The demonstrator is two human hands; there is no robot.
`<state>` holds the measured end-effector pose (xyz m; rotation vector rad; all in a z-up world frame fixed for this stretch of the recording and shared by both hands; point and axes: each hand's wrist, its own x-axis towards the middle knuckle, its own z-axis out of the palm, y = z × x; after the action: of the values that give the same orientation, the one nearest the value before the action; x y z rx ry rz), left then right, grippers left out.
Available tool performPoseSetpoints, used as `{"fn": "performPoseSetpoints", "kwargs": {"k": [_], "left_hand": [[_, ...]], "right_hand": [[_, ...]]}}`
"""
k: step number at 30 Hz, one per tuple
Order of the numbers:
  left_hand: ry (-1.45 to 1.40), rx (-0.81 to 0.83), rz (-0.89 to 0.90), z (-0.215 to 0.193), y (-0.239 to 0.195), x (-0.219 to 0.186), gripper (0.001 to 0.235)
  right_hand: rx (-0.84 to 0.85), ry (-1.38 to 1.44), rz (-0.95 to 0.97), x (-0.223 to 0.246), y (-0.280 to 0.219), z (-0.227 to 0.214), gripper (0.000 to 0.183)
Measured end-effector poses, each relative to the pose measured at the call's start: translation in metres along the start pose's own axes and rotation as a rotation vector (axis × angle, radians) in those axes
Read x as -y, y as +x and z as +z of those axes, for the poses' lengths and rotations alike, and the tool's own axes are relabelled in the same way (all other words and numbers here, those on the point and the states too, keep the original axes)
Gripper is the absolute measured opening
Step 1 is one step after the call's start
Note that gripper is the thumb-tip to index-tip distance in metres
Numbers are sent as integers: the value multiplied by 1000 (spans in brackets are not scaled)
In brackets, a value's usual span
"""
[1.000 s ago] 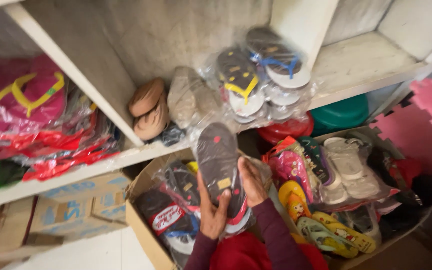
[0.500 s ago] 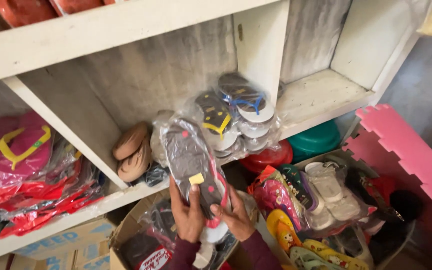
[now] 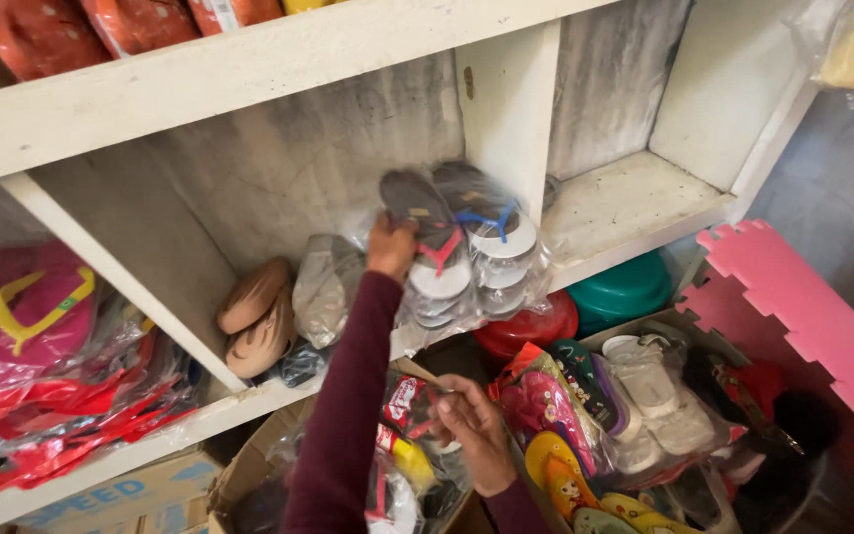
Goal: Sorting and organizing packaged sandals from a box onto shelves in a storage area.
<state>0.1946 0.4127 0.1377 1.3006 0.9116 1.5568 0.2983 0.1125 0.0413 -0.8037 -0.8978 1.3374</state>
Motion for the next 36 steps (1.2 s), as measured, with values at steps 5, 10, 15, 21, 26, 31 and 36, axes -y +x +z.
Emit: {"fn": "performPoseSetpoints", "kwargs": {"k": [5,10,15,21,26,31,36], "left_hand": [[834,-249,-82,32,4,8,67],[932,-272,-241,19,-1,-7,93],[925,34,-194,-15,5,6,108],[811,-104,26,-51,-73,-22,102],[838,2,233,-93,-176,-61,66],[884,240,244,-159,-259,-53,35],[910,471,-50,-204,-325,-9,39]], "right_hand": [[-77,12,67,-3,2,-11,36],[-91,-23,121,-4,2,-16,32],[-6,6,95,-29,8,-28,28],[-55,-26,178,-35,20,-26,24],[-18,-88,180,-29,15,-14,25],[63,-200,155,-27,13,-7,23],[69,-248,178,-38,17,-4,24]]}}
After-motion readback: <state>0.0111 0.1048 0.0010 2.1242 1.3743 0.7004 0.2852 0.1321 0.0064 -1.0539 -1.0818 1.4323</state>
